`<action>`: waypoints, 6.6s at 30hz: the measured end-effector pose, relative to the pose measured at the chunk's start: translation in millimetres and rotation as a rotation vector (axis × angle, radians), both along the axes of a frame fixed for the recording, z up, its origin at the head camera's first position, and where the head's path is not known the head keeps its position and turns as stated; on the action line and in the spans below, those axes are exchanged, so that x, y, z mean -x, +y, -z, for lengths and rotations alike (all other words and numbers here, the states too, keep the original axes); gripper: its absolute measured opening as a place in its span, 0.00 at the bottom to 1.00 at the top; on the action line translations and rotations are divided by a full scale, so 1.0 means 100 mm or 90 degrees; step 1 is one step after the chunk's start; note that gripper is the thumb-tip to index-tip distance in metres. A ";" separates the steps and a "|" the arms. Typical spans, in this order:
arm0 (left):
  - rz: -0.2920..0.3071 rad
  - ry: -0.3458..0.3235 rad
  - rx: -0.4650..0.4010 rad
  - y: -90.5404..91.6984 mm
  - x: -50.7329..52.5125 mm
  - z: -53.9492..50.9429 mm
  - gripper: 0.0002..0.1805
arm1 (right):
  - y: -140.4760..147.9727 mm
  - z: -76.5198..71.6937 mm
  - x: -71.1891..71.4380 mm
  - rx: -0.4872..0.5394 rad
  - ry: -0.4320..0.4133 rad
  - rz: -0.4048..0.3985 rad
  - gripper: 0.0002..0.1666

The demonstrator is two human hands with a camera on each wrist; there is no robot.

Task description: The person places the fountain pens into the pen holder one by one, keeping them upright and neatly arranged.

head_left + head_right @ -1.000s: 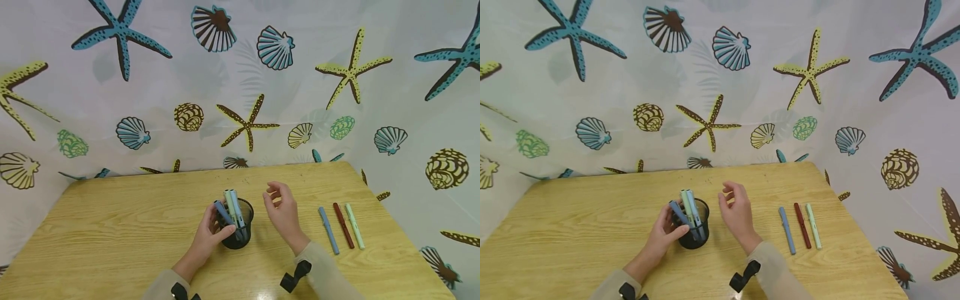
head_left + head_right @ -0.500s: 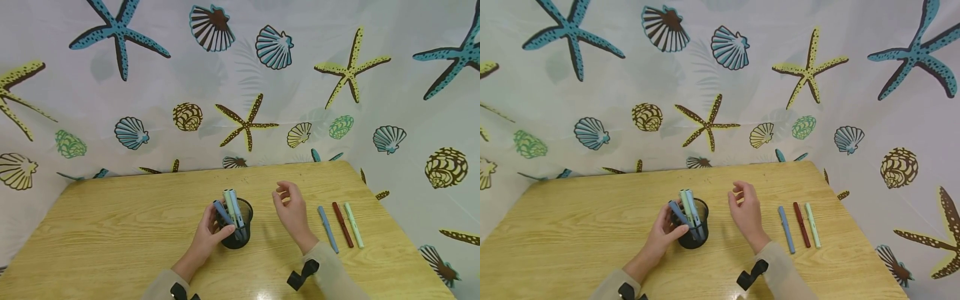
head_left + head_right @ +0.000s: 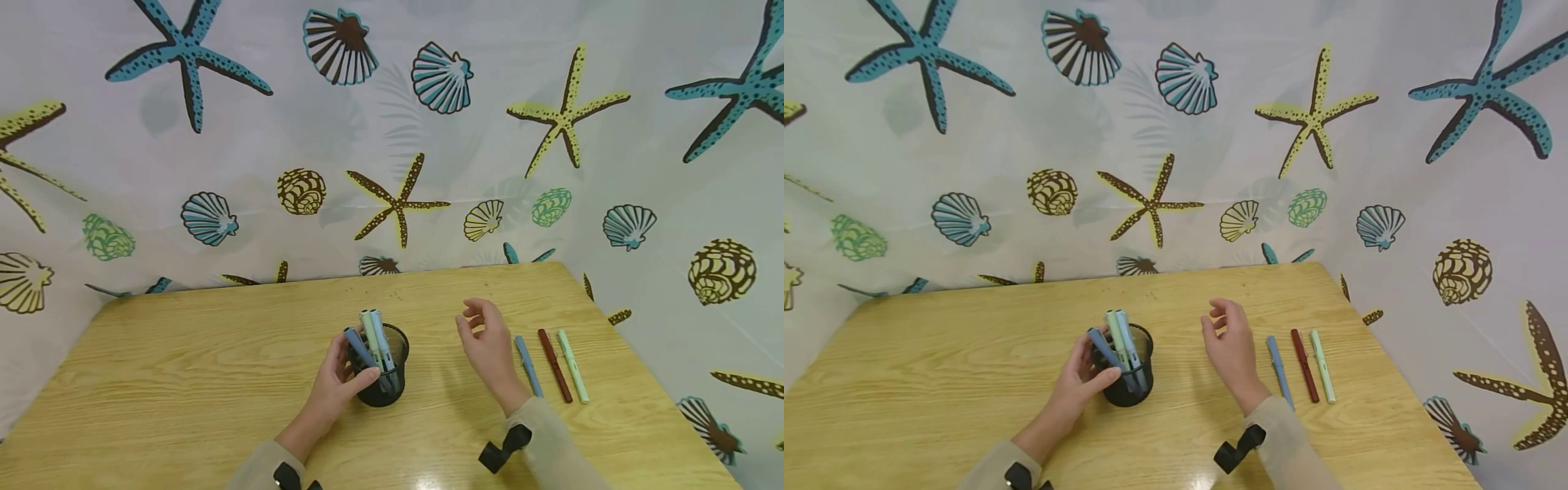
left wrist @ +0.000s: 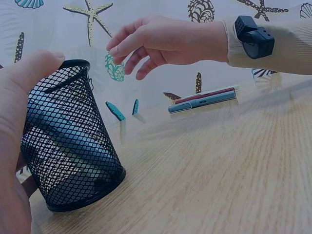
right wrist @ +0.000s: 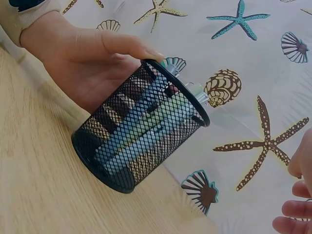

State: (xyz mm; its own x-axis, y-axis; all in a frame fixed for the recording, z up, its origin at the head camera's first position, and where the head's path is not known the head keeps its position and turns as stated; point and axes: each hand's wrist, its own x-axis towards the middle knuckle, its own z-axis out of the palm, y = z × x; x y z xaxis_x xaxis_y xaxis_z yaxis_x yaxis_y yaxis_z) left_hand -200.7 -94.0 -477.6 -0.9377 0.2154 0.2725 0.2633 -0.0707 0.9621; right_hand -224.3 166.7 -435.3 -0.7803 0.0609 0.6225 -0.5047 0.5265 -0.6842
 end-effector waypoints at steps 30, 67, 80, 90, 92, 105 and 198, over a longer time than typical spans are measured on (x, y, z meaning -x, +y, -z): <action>0.001 0.011 -0.006 0.01 0.00 -0.01 0.39 | 0.48 0.01 -0.11 -0.064 -0.238 0.083 0.22; 0.000 0.009 0.007 0.00 0.00 -0.01 0.37 | 0.81 0.21 -0.16 -0.269 -0.361 0.204 0.25; -0.005 0.000 0.012 -0.01 0.00 -0.01 0.38 | 0.80 0.23 -0.14 -0.267 -0.452 0.208 0.26; -0.013 -0.009 0.014 0.00 -0.01 -0.01 0.38 | 0.83 0.24 -0.14 -0.277 -0.445 0.197 0.20; -0.013 -0.009 0.014 0.00 -0.01 -0.01 0.38 | 0.83 0.24 -0.14 -0.276 -0.440 0.195 0.18; -0.012 -0.006 0.016 0.00 0.00 0.01 0.38 | 0.83 0.24 -0.14 -0.246 -0.451 0.192 0.21; 0.001 0.006 0.019 0.02 -0.10 -0.17 0.38 | -0.04 -0.46 -0.39 0.040 0.100 -0.033 0.24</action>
